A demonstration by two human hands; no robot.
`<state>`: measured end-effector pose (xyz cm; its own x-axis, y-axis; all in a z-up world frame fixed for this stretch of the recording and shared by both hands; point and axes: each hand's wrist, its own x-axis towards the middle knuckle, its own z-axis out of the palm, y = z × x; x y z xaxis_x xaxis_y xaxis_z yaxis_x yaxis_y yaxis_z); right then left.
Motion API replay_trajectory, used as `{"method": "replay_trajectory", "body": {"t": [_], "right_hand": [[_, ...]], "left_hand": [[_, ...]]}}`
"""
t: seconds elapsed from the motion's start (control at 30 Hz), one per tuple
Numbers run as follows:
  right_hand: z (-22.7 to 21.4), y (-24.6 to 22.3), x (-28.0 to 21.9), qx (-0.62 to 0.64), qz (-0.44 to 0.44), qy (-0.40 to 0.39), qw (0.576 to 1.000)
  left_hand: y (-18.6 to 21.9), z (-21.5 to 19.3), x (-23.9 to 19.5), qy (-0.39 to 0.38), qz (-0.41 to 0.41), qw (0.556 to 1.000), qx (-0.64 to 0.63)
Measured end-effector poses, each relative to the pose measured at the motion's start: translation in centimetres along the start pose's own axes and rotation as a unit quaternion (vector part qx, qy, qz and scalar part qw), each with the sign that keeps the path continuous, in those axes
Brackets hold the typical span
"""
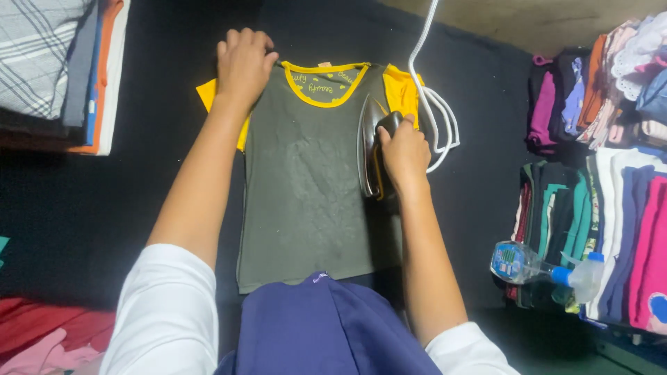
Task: Ironing and folding a pillowcase and a t-shirt on a table.
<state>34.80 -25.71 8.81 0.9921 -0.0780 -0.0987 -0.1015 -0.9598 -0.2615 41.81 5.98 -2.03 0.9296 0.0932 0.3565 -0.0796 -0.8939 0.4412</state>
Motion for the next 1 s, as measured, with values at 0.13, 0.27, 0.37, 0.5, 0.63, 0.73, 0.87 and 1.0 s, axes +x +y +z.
{"method": "replay_trajectory", "body": {"t": [0.13,0.27,0.37,0.5,0.63,0.73,0.87,1.0], "right_hand": [[-1.2,0.0,-2.7,0.012,0.028,-0.054,0.998],[-1.2,0.0,-2.9,0.023,0.021,-0.057,0.998],[0.0,0.6,-2.5,0.011,0.008,-0.032,0.999],[1.5,0.0,-0.4,0.005,-0.054,0.055,0.997],[2.3,-1.4,4.0,0.015,-0.074,0.091,0.993],[2.5,-2.6,6.6,0.035,-0.071,0.098,0.992],[2.0,-1.7,5.8,0.043,-0.070,0.084,0.993],[1.4,-0.8,0.9,0.039,-0.096,0.020,0.994]], "left_hand": [[5.6,4.2,2.4,0.037,0.143,0.988,-0.044],[10.6,9.5,4.3,0.022,0.166,0.982,-0.089],[11.4,11.6,5.3,-0.019,0.092,0.996,-0.004],[10.6,12.8,5.5,0.004,0.026,0.999,-0.046],[10.9,10.9,5.4,-0.018,0.025,0.998,-0.059],[8.4,9.8,5.4,0.017,0.046,0.998,-0.043],[2.4,3.4,2.9,0.042,0.048,0.998,0.010],[-2.7,-2.5,-0.9,-0.037,0.018,0.999,0.028]]}}
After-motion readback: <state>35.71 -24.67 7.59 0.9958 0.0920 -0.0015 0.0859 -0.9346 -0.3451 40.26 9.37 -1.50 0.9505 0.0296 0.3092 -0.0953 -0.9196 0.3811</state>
